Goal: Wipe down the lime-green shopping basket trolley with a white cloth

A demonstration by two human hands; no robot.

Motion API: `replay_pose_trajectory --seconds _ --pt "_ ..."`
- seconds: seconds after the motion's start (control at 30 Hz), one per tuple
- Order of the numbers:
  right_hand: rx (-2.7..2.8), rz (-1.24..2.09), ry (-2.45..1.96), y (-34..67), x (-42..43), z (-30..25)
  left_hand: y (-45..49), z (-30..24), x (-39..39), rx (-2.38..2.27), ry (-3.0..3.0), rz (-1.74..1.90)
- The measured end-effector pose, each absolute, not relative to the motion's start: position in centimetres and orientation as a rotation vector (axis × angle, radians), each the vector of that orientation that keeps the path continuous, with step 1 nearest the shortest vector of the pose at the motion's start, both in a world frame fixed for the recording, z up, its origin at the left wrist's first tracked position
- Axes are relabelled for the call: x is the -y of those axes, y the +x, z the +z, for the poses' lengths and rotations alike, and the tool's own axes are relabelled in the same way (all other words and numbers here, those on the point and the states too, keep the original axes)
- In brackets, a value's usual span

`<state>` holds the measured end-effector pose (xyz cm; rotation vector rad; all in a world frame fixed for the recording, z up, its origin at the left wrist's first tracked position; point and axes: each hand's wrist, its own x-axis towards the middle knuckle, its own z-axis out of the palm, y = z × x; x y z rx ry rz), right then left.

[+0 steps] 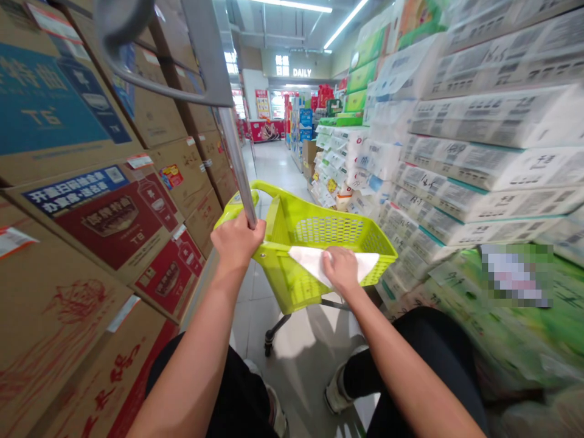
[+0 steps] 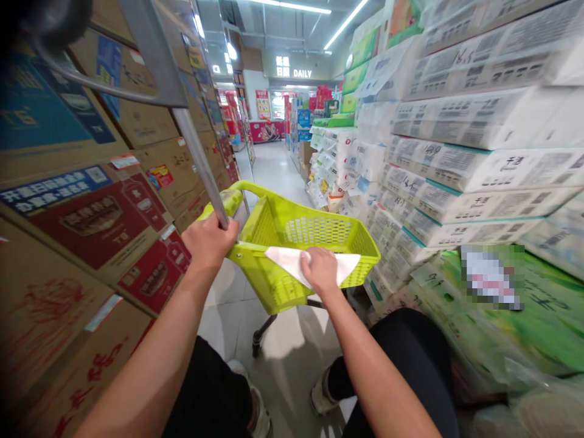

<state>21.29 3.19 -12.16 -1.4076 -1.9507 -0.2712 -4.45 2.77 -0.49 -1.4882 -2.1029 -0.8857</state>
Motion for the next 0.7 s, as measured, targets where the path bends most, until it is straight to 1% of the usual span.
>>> replay_pose_trajectory --seconds 0.13,0.2,0.3,0.47,0.53,0.6,0.7 --pt "1.848 -0.432 -1.676 31.6 -4.4 -14.6 -5.2 -0.5 -2.7 2.097 -1.500 -0.897" --pt "1.700 -0.490 -1.808 33.6 -4.9 -15.0 -4.8 -0.5 -2.7 2.102 -1.500 -0.905" --pt "1.600 -0.477 -1.823 30.2 -4.9 -14.1 -3.6 -0.7 -2.9 2.095 -1.514 -0.912" --pt "1.812 -0.308 -1.478 15.6 -3.0 -10.9 -2.1 -0.9 -2.9 2.062 -1.510 -0.910" --pt "1.868 -0.284 -1.401 12.6 -2.3 -10.3 -2.7 -0.8 -2.8 2.065 -1.505 -0.906" --pt "1.971 -0.290 -1.326 13.1 -1.7 -10.5 -3.9 -0.6 -2.6 2.076 -1.505 -0.905" --pt "2.061 -0.386 -1.365 19.0 -1.4 -12.3 -6.6 -0.3 -2.4 2.093 -1.485 -0.948"
